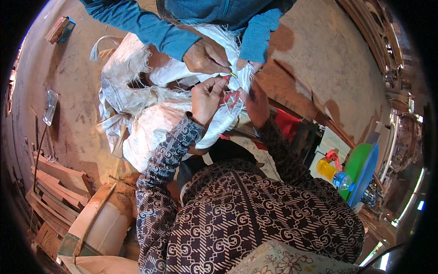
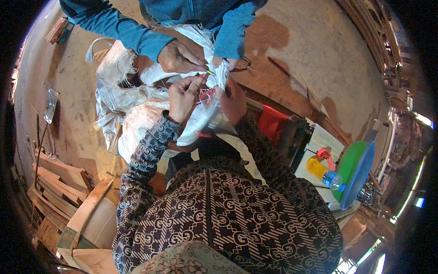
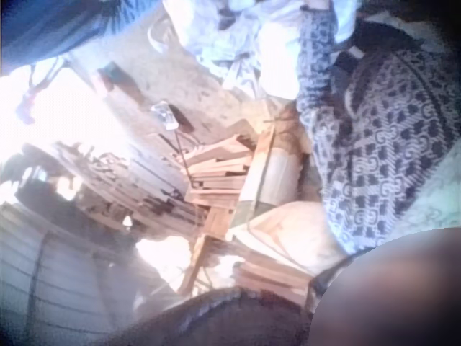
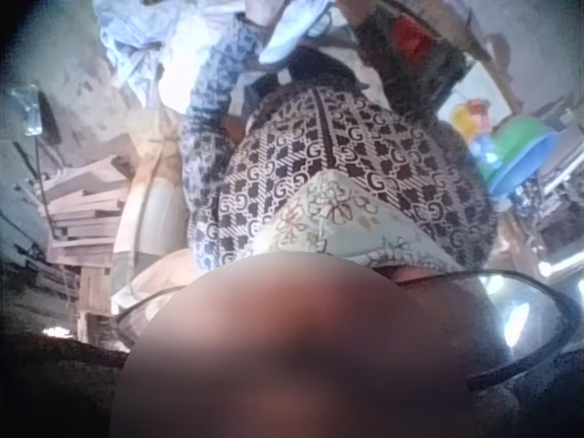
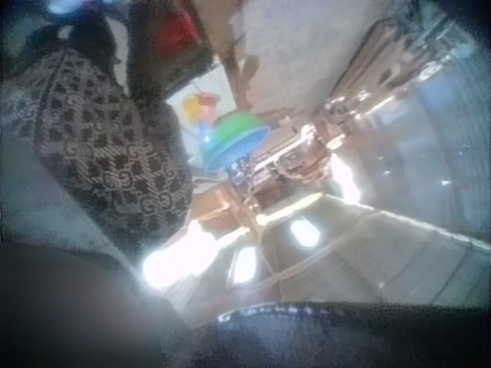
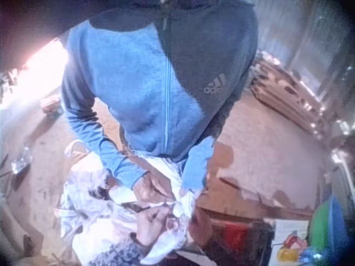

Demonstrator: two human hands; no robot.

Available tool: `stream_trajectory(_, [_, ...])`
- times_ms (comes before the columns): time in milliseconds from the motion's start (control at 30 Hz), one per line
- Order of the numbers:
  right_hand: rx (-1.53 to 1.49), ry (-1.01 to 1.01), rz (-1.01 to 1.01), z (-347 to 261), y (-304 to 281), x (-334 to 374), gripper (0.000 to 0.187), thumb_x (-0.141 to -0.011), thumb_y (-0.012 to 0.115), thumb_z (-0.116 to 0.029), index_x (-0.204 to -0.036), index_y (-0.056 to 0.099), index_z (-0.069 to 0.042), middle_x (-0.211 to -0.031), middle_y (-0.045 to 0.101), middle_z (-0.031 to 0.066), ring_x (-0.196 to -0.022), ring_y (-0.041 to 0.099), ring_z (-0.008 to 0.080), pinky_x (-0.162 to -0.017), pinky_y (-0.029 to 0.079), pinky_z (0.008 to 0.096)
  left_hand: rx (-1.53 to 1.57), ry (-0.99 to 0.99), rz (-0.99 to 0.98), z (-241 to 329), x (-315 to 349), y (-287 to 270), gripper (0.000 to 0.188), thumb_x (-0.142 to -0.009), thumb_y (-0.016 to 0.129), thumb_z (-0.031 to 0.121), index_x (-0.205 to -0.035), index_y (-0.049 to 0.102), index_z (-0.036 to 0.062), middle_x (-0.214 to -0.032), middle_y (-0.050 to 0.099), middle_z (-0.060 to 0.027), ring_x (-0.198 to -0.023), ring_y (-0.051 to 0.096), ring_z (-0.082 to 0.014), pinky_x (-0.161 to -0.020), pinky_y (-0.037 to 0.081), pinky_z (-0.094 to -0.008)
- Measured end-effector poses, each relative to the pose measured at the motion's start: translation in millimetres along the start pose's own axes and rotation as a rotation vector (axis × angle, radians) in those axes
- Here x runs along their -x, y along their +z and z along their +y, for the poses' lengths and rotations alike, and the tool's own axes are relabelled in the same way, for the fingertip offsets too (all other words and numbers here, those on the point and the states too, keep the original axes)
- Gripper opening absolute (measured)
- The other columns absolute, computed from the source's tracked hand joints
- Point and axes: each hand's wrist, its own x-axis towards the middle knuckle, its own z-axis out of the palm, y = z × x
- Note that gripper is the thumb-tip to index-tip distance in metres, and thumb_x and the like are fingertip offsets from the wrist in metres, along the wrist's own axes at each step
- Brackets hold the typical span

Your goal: The person sews a large white sack using a needle and red thread. They pull the thread through the fabric repeatedly to stitch the sack closed while another person assists by holding the sack open.

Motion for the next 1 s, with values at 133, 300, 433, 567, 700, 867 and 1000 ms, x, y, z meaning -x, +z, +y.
stream_trajectory(133, [0.023, -0.059, 0.004, 8, 2, 5, 0.031, -0.088, 0.062, -0.01, -0.118, 0.057, -0.001, -0.095, 0.068, 0.0172, -0.087, 0.068, 0.023, -0.076, 0.052, 0.0355, -0.123, 0.153, 0.099, 6, 5, 15, 0.023, -0.097, 0.064, 0.018, -0.102, 0.072, -0.0031, -0.077, 0.067, -0.0012, -0.068, 0.052, -0.0055, -0.06, 0.046, -0.0249])
stream_trajectory(300, [-0.082, -0.057, -0.014, -11, 1, 9, 0.029, -0.089, 0.062, -0.01, -0.116, 0.058, -0.001, -0.09, 0.066, 0.0186, -0.084, 0.067, 0.0206, -0.073, 0.052, 0.0359, -0.286, 0.262, 0.148, 7, 2, 14, 0.018, -0.093, 0.067, 0.014, -0.1, 0.073, -0.0007, -0.077, 0.07, -0.0099, -0.065, 0.059, -0.0101, -0.059, 0.048, -0.0275])
stream_trajectory(433, [0.039, -0.178, 0.03, 3, 0, 3, 0.029, -0.089, 0.063, -0.01, -0.116, 0.058, -0.002, -0.085, 0.065, 0.0161, -0.078, 0.064, 0.0156, -0.071, 0.052, 0.035, -0.468, 0.48, 0.125, 6, 2, 15, 0.016, -0.087, 0.069, 0.01, -0.1, 0.075, 0.0039, -0.086, 0.072, -0.0179, -0.068, 0.069, -0.0242, -0.063, 0.052, -0.0307])
stream_trajectory(567, [-0.036, -0.037, -0.049, 0, -5, -1, 0.026, -0.09, 0.063, -0.01, -0.114, 0.059, -0.002, -0.084, 0.064, 0.0106, -0.075, 0.061, 0.0155, -0.068, 0.05, 0.0323, -0.457, 0.392, 0.105, 5, 1, 14, 0.016, -0.087, 0.069, 0.011, -0.1, 0.075, 0.0044, -0.083, 0.071, -0.0179, -0.067, 0.07, -0.0236, -0.062, 0.052, -0.0309])
stream_trajectory(700, [-0.028, -0.063, -0.057, 7, -10, -5, 0.025, -0.091, 0.063, -0.006, -0.115, 0.059, -0.001, -0.086, 0.06, -0.0002, -0.076, 0.052, 0.0055, -0.068, 0.046, 0.026, -0.369, 0.4, 0.094, 2, 1, 18, 0.016, -0.088, 0.069, 0.013, -0.1, 0.075, 0.004, -0.08, 0.07, -0.0194, -0.062, 0.066, -0.0187, -0.059, 0.05, -0.0304])
stream_trajectory(867, [0.017, -0.057, -0.064, -5, -5, -11, 0.028, -0.092, 0.063, -0.006, -0.119, 0.057, -0.001, -0.089, 0.063, 0.0006, -0.079, 0.054, 0.0054, -0.069, 0.046, 0.0253, -0.34, 0.236, 0.121, 13, 5, 18, 0.016, -0.088, 0.068, 0.01, -0.101, 0.074, 0.0022, -0.078, 0.069, -0.0201, -0.06, 0.066, -0.0181, -0.057, 0.05, -0.031])
stream_trajectory(1000, [-0.095, -0.08, -0.056, 6, -5, -12, 0.029, -0.092, 0.064, -0.007, -0.119, 0.057, -0.001, -0.085, 0.062, 0.0006, -0.076, 0.053, 0.0054, -0.066, 0.046, 0.026, -0.246, 0.274, 0.129, 7, 7, 18, 0.016, -0.09, 0.068, 0.011, -0.1, 0.073, 0.0008, -0.078, 0.071, -0.0159, -0.065, 0.064, -0.0112, -0.06, 0.05, -0.0282])
